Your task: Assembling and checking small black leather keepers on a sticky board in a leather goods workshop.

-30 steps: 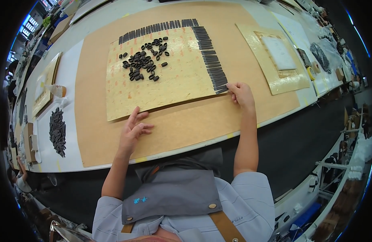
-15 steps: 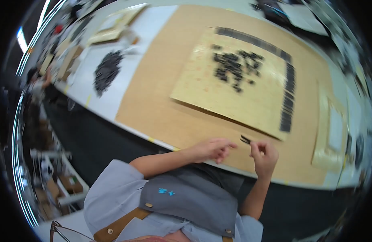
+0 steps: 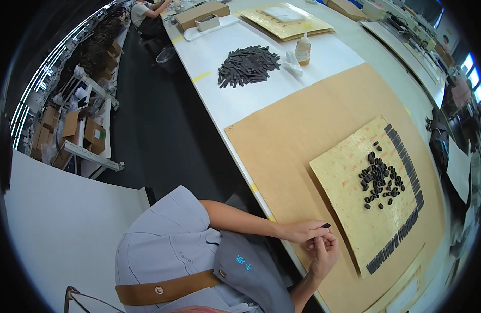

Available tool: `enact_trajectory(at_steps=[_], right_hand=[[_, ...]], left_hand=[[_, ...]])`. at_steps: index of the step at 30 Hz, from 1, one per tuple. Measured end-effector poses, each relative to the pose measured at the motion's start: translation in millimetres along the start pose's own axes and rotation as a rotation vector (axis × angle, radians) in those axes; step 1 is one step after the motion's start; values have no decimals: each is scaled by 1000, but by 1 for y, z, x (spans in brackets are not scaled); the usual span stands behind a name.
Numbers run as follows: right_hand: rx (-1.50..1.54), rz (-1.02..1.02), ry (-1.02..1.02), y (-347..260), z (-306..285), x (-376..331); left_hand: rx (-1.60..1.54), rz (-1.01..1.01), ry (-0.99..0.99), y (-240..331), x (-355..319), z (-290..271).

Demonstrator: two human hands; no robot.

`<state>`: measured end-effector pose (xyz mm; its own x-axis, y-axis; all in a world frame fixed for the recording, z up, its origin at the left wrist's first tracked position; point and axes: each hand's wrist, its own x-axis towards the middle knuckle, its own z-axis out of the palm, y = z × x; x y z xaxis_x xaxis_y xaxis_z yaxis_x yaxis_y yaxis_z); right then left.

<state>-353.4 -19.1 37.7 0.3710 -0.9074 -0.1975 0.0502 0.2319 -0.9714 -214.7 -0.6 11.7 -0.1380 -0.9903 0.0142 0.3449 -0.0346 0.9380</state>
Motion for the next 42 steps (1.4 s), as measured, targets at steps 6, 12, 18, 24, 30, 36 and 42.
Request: enact_trajectory(at_steps=[6,12,18,24,30,36,42], right_hand=[[-85,70,47,-3,-22,1],[-22,48,174,-4,-19,18],[-44,54,234,0,-29,30],[-12,58,258,-2,-39,28],[-7,72,188,-2,-31,37],[-80,-2,346,7,-53,24],[-98,-23,236,5,-43,16]], left_hand=[[88,-153,-57,10,0,-5],[-105,-77,178,-4,1,-20],[-346,-244,288,15,13,-46],[-431,-304,280,25,31,-47],[-314,-336,381,38,16,-61],[-369,-354,305,22,32,-45],[-270,-307,273,25,14,-44]])
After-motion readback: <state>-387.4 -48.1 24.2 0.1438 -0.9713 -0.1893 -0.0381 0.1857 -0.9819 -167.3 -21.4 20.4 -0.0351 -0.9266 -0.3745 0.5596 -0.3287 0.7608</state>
